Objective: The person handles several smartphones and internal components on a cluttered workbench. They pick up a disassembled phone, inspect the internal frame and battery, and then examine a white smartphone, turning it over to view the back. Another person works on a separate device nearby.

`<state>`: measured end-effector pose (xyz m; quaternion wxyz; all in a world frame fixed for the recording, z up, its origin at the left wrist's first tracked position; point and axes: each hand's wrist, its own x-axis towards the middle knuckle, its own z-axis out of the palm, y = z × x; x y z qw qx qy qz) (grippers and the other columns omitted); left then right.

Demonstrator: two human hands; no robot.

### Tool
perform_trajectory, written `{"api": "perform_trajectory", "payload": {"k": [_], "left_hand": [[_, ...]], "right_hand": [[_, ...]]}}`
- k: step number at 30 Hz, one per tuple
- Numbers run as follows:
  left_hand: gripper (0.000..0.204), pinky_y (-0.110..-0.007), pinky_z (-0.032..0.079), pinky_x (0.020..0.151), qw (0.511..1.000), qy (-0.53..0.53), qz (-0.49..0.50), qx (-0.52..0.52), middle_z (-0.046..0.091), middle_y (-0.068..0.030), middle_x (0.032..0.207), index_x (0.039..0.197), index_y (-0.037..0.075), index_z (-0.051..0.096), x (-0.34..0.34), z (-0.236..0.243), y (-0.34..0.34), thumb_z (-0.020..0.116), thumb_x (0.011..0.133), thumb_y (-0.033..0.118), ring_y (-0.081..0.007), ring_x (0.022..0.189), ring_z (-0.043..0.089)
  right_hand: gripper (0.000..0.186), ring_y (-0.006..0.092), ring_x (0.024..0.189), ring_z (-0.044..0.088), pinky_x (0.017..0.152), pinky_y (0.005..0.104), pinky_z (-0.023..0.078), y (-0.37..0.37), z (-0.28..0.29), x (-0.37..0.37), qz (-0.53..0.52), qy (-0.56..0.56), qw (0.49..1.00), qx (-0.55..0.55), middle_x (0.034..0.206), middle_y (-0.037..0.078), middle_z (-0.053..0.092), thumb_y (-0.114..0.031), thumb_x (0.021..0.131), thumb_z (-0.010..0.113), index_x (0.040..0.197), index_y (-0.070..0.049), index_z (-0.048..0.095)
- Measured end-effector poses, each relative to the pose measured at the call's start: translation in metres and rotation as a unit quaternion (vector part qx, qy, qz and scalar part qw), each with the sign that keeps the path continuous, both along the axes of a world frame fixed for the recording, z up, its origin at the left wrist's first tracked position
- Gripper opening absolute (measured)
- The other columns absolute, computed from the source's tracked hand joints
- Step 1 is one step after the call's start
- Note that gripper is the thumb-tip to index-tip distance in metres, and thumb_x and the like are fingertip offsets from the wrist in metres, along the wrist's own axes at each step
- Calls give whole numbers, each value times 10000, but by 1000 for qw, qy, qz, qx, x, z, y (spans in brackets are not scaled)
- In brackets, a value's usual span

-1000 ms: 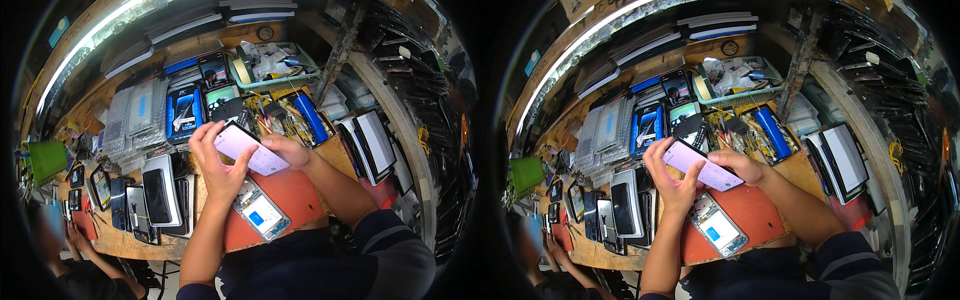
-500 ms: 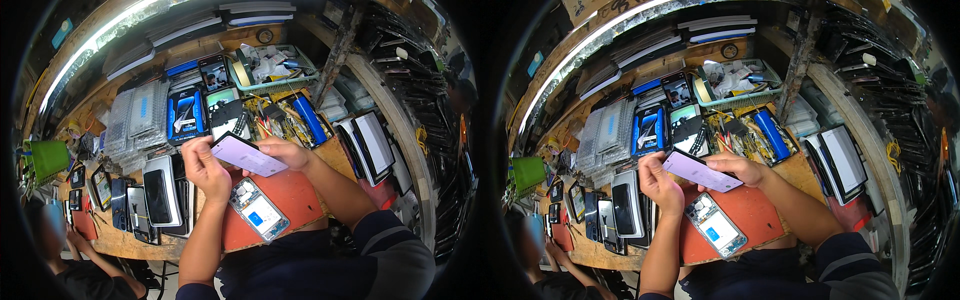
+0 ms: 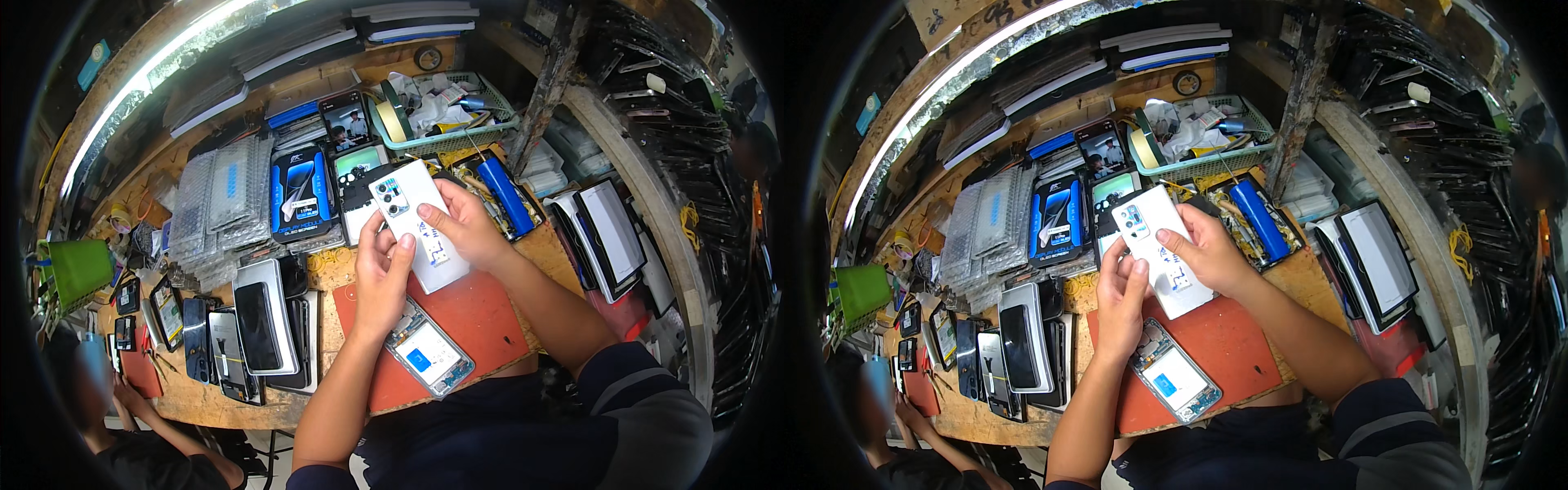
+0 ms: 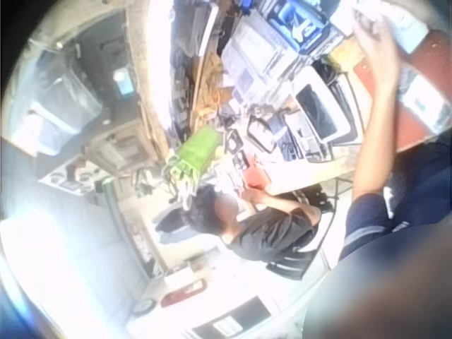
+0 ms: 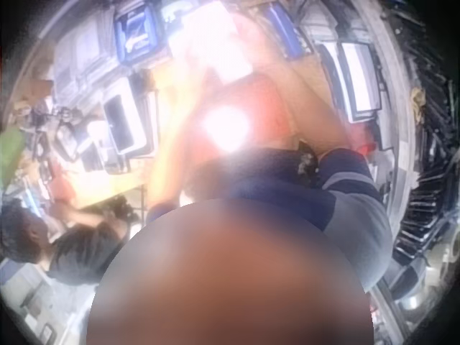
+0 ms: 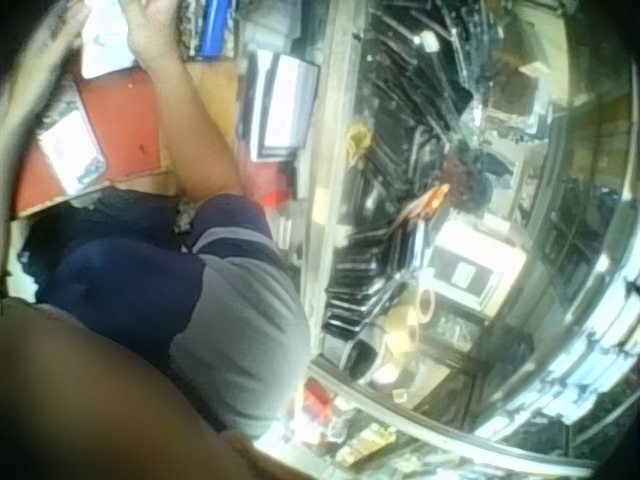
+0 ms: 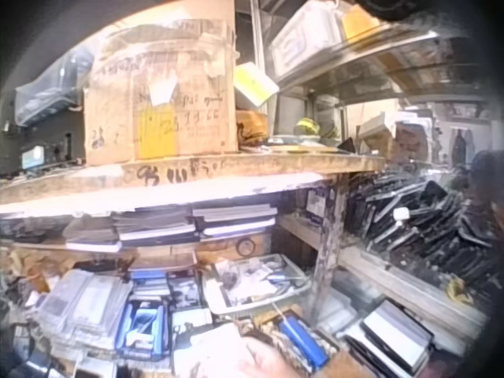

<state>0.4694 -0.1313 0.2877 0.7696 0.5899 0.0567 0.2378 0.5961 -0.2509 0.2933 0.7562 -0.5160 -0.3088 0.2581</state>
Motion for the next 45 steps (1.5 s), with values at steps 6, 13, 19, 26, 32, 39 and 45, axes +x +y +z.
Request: {"api": "perform_trajectory", "payload": {"k": [6, 13, 19, 26, 32, 39, 45], "left_hand": [[465, -267, 522, 912, 997, 44, 52, -46, 725, -137, 1121, 1448, -53, 410, 4, -6, 6, 604, 1043, 66, -139, 1026, 673], [418, -246, 529, 835, 998, 23, 58, 3, 722, -122, 1110, 1403, -42, 443, 2, -1, 3, 613, 1043, 86, -108, 966, 668], [413, -235, 531, 829, 998, 15, 57, 1, 719, -123, 1118, 1403, -41, 449, 1, 1, 2, 611, 1043, 79, -100, 968, 667], [411, -246, 548, 837, 998, 18, 62, -10, 718, -139, 1125, 1397, -45, 449, 1, 1, 1, 613, 1036, 63, -114, 976, 682], [411, -236, 545, 820, 998, 24, 54, -13, 719, -139, 1108, 1395, -46, 448, 0, 2, 2, 613, 1035, 65, -112, 959, 683], [242, -176, 400, 631, 997, 20, 66, 19, 616, 18, 902, 1243, 54, 568, -2, 1, 9, 542, 1095, 244, -17, 736, 511], [225, -170, 352, 567, 995, -3, 88, 51, 543, 87, 803, 1102, 93, 643, 2, 3, 7, 530, 1103, 287, 9, 657, 436]], "right_hand": [[267, 105, 998, 683, 848, 277, 569, -2, 3, -4, 21, 18, 1000, 3, 1133, 81, 708, -154, 1067, 592, 1274, 15, 594], [276, 108, 989, 687, 847, 273, 566, -5, 8, -6, 8, -18, 1000, 11, 1142, 95, 709, -140, 1062, 579, 1280, 26, 596], [282, 108, 983, 689, 849, 275, 567, -5, 7, -5, 10, -19, 1000, 11, 1144, 98, 711, -149, 1063, 580, 1280, 29, 595], [273, 107, 975, 691, 836, 272, 570, -4, 5, -3, 9, -23, 1000, 10, 1132, 97, 713, -151, 1059, 586, 1265, 28, 602], [262, 103, 957, 693, 817, 268, 571, -5, 5, -3, 3, -24, 1000, -4, 1116, 95, 716, -147, 1056, 589, 1247, 31, 606], [257, 95, 958, 678, 846, 263, 543, -7, 7, -9, 21, -20, 1000, -7, 1078, 80, 718, -150, 1047, 595, 1220, 37, 627], [254, 95, 964, 683, 849, 267, 548, -6, 5, -12, 37, -23, 999, 11, 1079, 71, 722, -147, 1041, 607, 1217, 34, 633]]}}
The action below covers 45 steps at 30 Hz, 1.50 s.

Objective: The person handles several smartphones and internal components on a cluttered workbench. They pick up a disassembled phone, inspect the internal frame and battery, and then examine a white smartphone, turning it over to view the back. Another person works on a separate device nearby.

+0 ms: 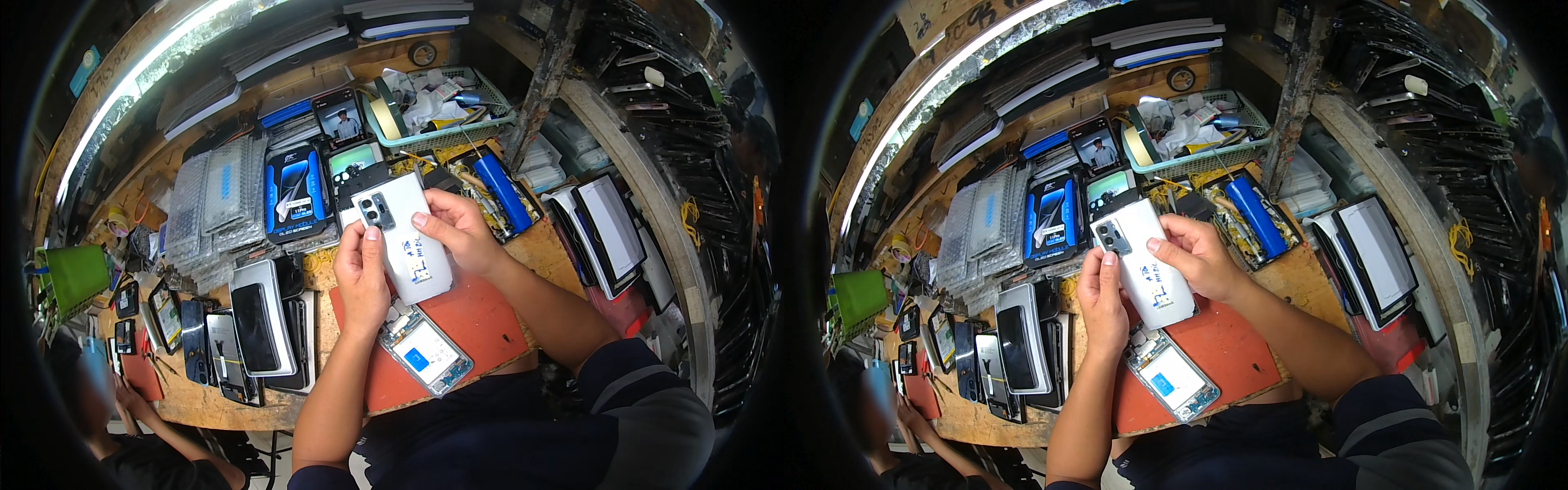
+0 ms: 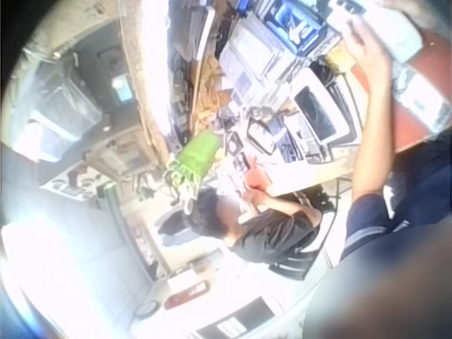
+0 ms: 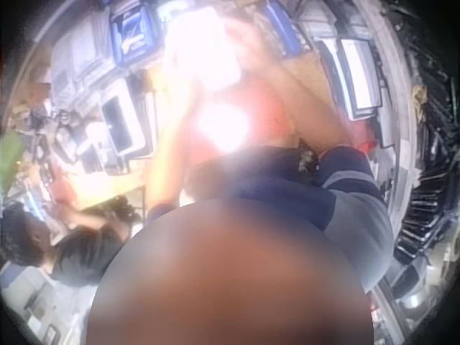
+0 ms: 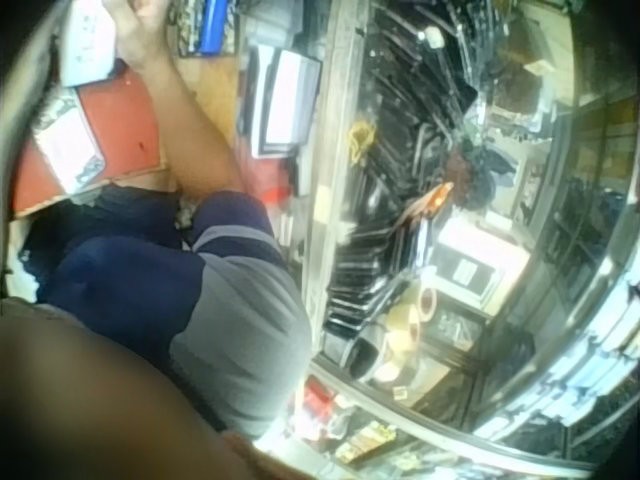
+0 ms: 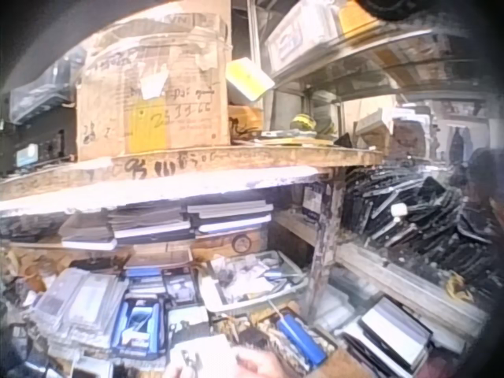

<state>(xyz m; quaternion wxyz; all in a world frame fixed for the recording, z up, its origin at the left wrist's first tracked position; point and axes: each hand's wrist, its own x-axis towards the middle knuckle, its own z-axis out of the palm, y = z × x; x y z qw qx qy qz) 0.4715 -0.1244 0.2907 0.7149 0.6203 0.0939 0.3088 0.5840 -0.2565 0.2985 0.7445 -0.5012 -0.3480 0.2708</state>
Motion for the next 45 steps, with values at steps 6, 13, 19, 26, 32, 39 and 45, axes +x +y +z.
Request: {"api": "perform_trajectory", "payload": {"k": [6, 13, 19, 26, 32, 39, 45], "left_hand": [[193, -169, 346, 581, 1000, 17, -2, -14, 546, 85, 815, 1089, 92, 635, -4, 0, 1, 546, 1079, 262, 8, 682, 437], [145, -188, 366, 629, 1000, 16, -16, -4, 571, 61, 840, 1106, 69, 619, -7, 2, 2, 558, 1027, 173, -9, 713, 446], [130, -195, 368, 629, 1000, 6, 1, 15, 551, 67, 825, 1072, 95, 612, -7, 5, -1, 564, 1018, 204, -17, 715, 450], [122, -221, 448, 751, 999, -8, -28, 13, 674, -23, 922, 1101, 17, 587, -10, 5, 4, 555, 1046, 121, -42, 820, 565], [124, -210, 425, 711, 1000, -5, -21, 14, 654, 6, 872, 1073, 27, 597, -9, 1, 5, 582, 1038, 145, -29, 780, 539], [100, -203, 357, 621, 1000, 6, -8, 1, 575, 57, 763, 1018, 31, 616, -7, 0, 6, 571, 1026, 120, -6, 687, 454], [120, -188, 354, 611, 1000, 14, 9, 5, 539, 82, 787, 950, 89, 616, -8, 4, 2, 573, 1008, 185, -5, 676, 428]], "right_hand": [[249, 95, 954, 685, 840, 266, 551, -1, -2, 2, 3, -4, 1000, -11, 1070, 73, 725, -145, 1042, 606, 1212, 33, 638], [233, 88, 932, 676, 811, 258, 547, -2, 1, -1, -16, -25, 1000, -4, 1045, 69, 719, -129, 1031, 617, 1192, 37, 648], [230, 71, 894, 656, 757, 246, 539, -3, 3, -4, -27, -57, 998, 22, 1000, 47, 700, -128, 1029, 633, 1180, 43, 663], [220, 60, 880, 640, 747, 242, 528, -3, 2, -3, -28, -55, 998, 13, 985, 35, 690, -129, 1027, 637, 1158, 44, 665], [195, 62, 901, 643, 775, 247, 531, -3, 0, -1, -21, -50, 999, 1, 995, 41, 693, -122, 1025, 630, 1128, 40, 664], [184, 55, 886, 638, 756, 244, 530, -2, 0, -3, -17, -42, 999, 2, 968, 25, 683, -122, 1024, 640, 1117, 34, 672], [218, 84, 957, 657, 829, 265, 539, -4, -1, -3, -17, -55, 998, -5, 1040, 47, 695, -101, 1006, 647, 1155, 55, 678]]}}
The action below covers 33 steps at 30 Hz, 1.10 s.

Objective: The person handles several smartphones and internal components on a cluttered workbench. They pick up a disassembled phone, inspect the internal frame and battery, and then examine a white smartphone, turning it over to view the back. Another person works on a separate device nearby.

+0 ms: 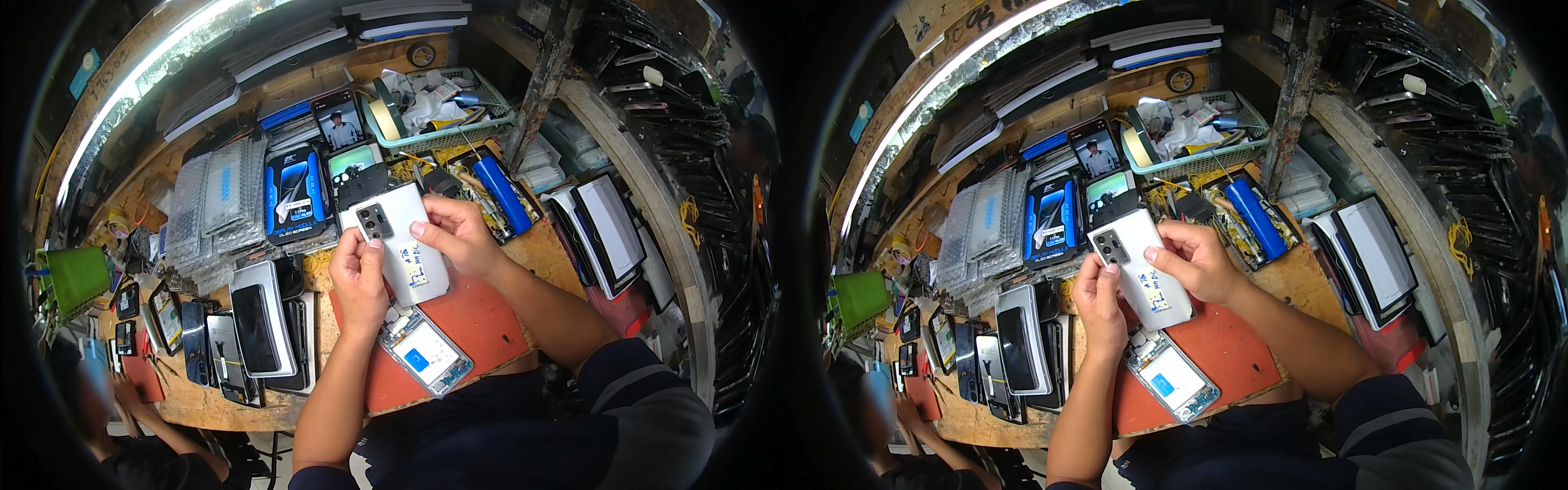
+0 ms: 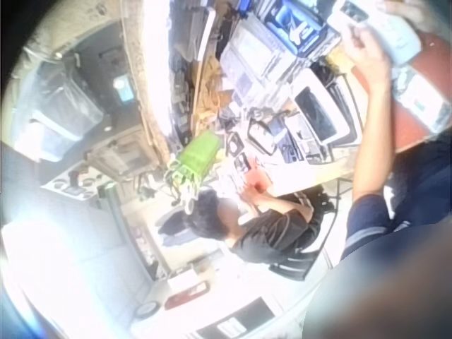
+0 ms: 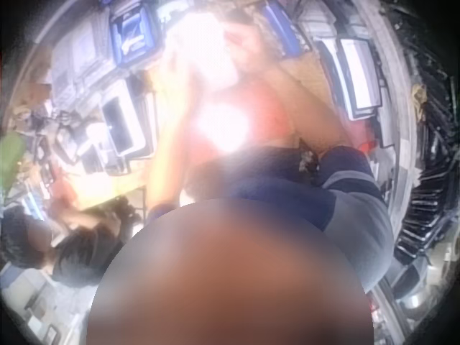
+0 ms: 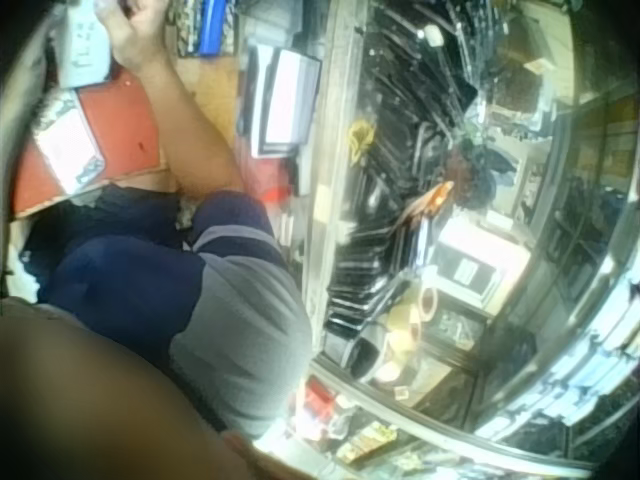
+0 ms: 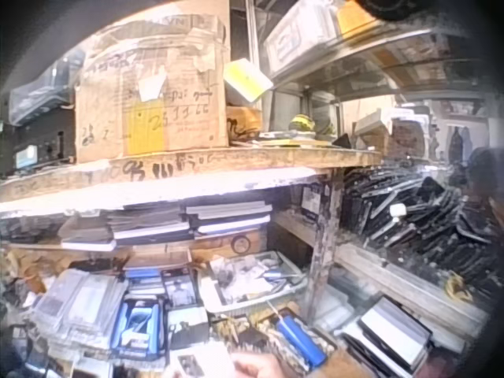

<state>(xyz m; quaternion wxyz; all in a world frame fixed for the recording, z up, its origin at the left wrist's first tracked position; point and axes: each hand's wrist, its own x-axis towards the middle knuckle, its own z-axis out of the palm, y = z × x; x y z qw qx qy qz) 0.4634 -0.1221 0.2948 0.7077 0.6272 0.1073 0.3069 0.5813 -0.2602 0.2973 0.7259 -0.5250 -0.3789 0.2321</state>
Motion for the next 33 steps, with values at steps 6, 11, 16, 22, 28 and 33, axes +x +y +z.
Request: {"api": "perform_trajectory", "payload": {"k": [6, 11, 16, 22, 28, 33], "left_hand": [[116, -209, 412, 661, 999, -28, -3, -37, 641, 15, 816, 1047, 6, 627, 2, -2, -1, 565, 1027, 103, -21, 720, 520], [135, -201, 429, 716, 999, 14, -19, -29, 619, 36, 869, 976, 60, 616, -2, -4, 5, 580, 1013, 185, -27, 766, 512], [147, -195, 437, 721, 999, -21, -11, -23, 651, 32, 890, 982, 59, 626, 1, -3, 1, 604, 1049, 188, -15, 775, 532], [162, -192, 441, 717, 999, -29, -22, -40, 665, 27, 879, 989, 53, 632, 4, -2, -1, 623, 1065, 196, -11, 774, 542], [170, -194, 453, 706, 998, -37, -35, -34, 720, -20, 914, 1039, 19, 629, 4, -6, 3, 641, 1061, 187, -20, 800, 590], [174, -196, 458, 710, 998, -31, -33, -38, 720, -24, 925, 1047, 19, 625, 5, -10, 3, 637, 1064, 192, -24, 811, 596]], "right_hand": [[221, 92, 965, 657, 842, 273, 538, 1, -2, -1, -3, -8, 1000, 9, 1043, 49, 693, -96, 999, 656, 1153, 60, 681], [222, 92, 966, 656, 844, 275, 538, 0, -1, -1, -7, -9, 1000, -5, 1041, 46, 692, -98, 1001, 655, 1156, 59, 680], [222, 83, 942, 655, 819, 267, 540, 1, -2, -1, -4, -10, 1000, 3, 1033, 43, 692, -103, 1007, 656, 1159, 57, 679], [205, 69, 894, 651, 771, 247, 539, 2, -2, 0, -13, -8, 1000, 7, 990, 31, 690, -109, 1014, 651, 1135, 53, 681], [217, 88, 919, 669, 804, 267, 550, 0, 0, 0, -10, 4, 1000, -15, 1019, 65, 719, -103, 1009, 642, 1150, 58, 670], [217, 92, 929, 674, 812, 269, 551, 1, -1, 1, -5, 11, 1000, -10, 1026, 70, 721, -103, 1008, 640, 1150, 58, 671]]}}
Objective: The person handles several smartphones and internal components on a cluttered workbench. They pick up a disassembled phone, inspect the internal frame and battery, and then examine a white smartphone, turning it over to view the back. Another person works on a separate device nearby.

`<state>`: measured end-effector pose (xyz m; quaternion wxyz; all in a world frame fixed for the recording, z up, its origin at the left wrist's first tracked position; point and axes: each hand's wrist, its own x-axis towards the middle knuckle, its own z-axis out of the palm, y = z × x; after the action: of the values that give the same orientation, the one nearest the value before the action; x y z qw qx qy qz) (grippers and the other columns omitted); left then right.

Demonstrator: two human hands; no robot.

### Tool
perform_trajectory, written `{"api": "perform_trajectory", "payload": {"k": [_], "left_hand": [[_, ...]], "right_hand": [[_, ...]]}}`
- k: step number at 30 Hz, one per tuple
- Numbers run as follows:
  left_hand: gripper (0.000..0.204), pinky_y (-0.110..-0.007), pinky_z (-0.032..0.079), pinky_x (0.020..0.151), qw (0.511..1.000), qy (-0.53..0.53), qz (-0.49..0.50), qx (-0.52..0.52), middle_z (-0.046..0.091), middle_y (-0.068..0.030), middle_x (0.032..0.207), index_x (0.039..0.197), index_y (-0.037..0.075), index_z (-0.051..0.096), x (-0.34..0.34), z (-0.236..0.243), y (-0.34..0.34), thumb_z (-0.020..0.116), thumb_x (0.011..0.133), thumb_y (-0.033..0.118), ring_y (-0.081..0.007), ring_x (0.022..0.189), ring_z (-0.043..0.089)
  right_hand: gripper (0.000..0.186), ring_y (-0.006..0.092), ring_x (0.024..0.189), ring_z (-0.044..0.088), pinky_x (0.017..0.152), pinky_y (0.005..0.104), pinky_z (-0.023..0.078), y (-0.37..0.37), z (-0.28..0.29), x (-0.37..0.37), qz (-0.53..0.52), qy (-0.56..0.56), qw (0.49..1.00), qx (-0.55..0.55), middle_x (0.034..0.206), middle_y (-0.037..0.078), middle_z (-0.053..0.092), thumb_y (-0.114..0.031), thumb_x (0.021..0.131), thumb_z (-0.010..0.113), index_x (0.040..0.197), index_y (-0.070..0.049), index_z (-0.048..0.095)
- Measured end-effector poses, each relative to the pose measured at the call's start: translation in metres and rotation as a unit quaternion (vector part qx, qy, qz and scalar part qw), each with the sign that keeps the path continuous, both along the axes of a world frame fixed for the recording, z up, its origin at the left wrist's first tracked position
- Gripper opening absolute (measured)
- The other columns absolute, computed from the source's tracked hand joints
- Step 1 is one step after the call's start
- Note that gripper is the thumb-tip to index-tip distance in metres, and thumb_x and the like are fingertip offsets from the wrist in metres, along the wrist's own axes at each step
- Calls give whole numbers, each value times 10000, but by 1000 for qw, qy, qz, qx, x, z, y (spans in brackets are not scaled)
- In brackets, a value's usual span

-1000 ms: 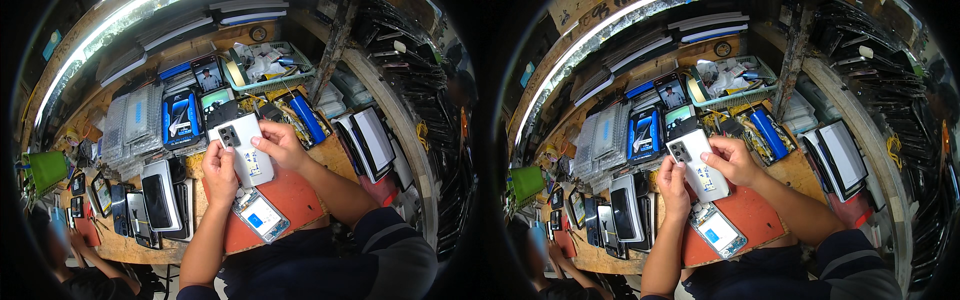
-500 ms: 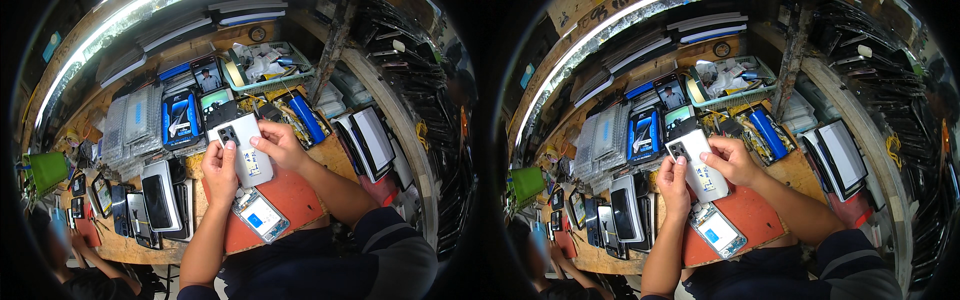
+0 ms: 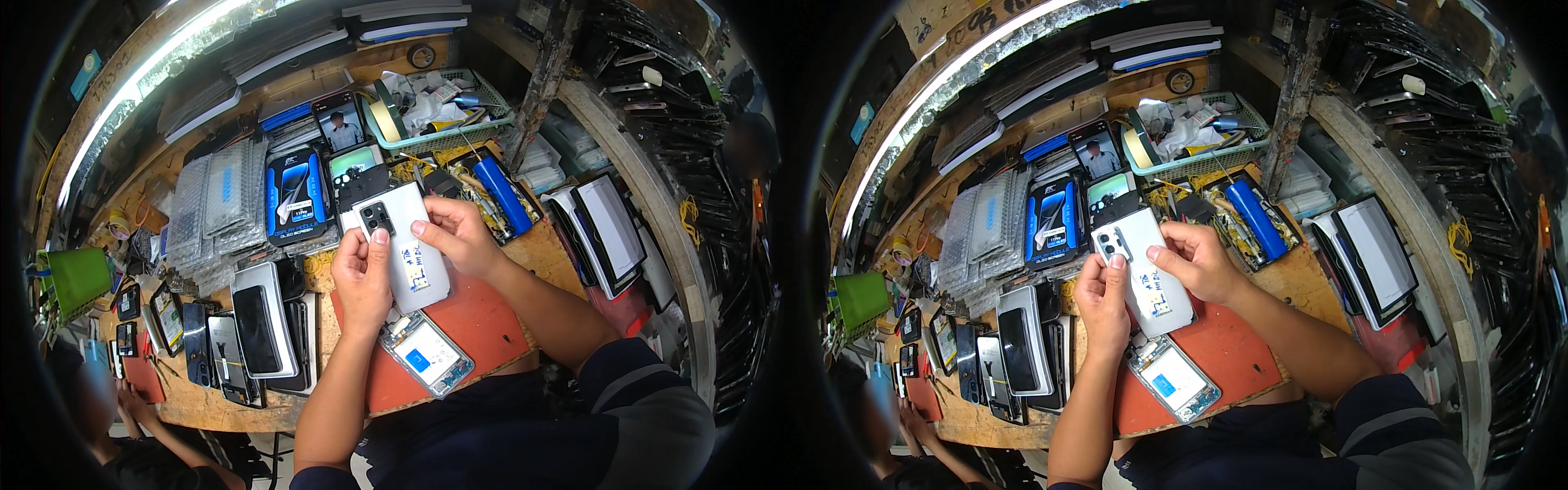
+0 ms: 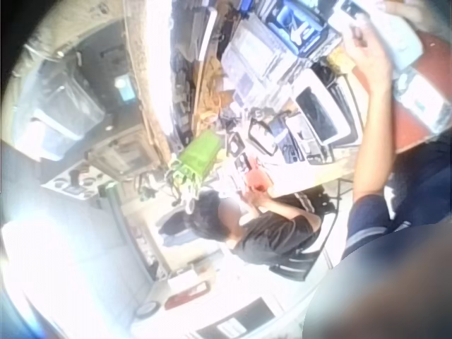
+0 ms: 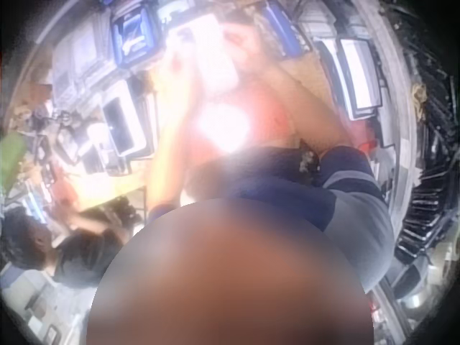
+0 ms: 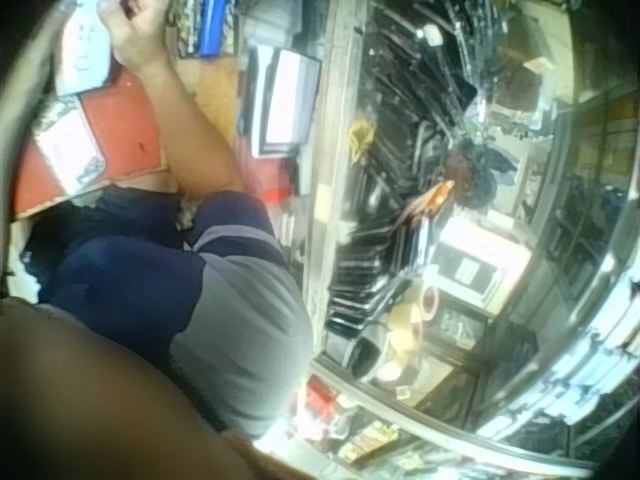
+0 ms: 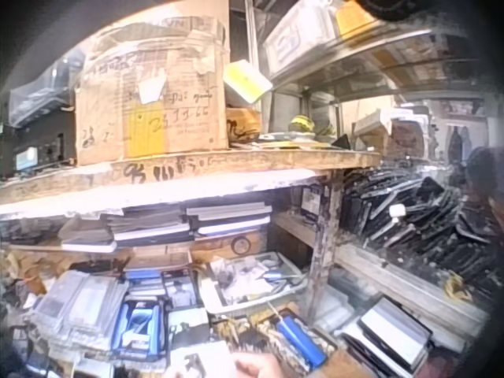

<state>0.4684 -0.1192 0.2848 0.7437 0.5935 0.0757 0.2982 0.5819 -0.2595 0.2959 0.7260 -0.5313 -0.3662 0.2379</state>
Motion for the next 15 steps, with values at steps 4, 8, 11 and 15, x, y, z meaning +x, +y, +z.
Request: {"api": "perform_trajectory", "payload": {"k": [4, 8, 11, 15], "left_hand": [[181, -202, 474, 723, 1000, 2, -6, -3, 721, -33, 939, 1065, 14, 619, 0, -1, 0, 629, 1068, 195, -33, 826, 610], [179, -208, 491, 734, 1000, 8, -2, -2, 724, -47, 957, 1087, 8, 609, 0, -1, -2, 619, 1073, 187, -42, 841, 627], [170, -206, 493, 734, 1000, 15, 7, -1, 726, -54, 972, 1098, 6, 602, 1, -1, -4, 616, 1073, 174, -44, 844, 633], [162, -206, 495, 740, 1000, 12, 8, -9, 722, -54, 975, 1095, 7, 600, 1, -2, -4, 621, 1069, 165, -43, 844, 632]], "right_hand": [[217, 95, 934, 678, 819, 274, 553, 0, -2, 2, -5, 0, 1000, -21, 1030, 74, 723, -102, 1010, 638, 1155, 56, 667], [214, 98, 943, 679, 824, 277, 553, 1, -5, 3, -2, 6, 1000, -23, 1040, 77, 724, -98, 1011, 636, 1160, 54, 661], [163, 61, 848, 653, 731, 243, 531, 4, -7, 2, -20, -5, 1000, -6, 954, 40, 707, -111, 1010, 645, 1082, 34, 666], [140, 33, 787, 628, 672, 222, 512, 7, -7, 0, -31, -3, 999, 8, 895, 14, 692, -114, 1009, 650, 1037, 21, 670]]}}
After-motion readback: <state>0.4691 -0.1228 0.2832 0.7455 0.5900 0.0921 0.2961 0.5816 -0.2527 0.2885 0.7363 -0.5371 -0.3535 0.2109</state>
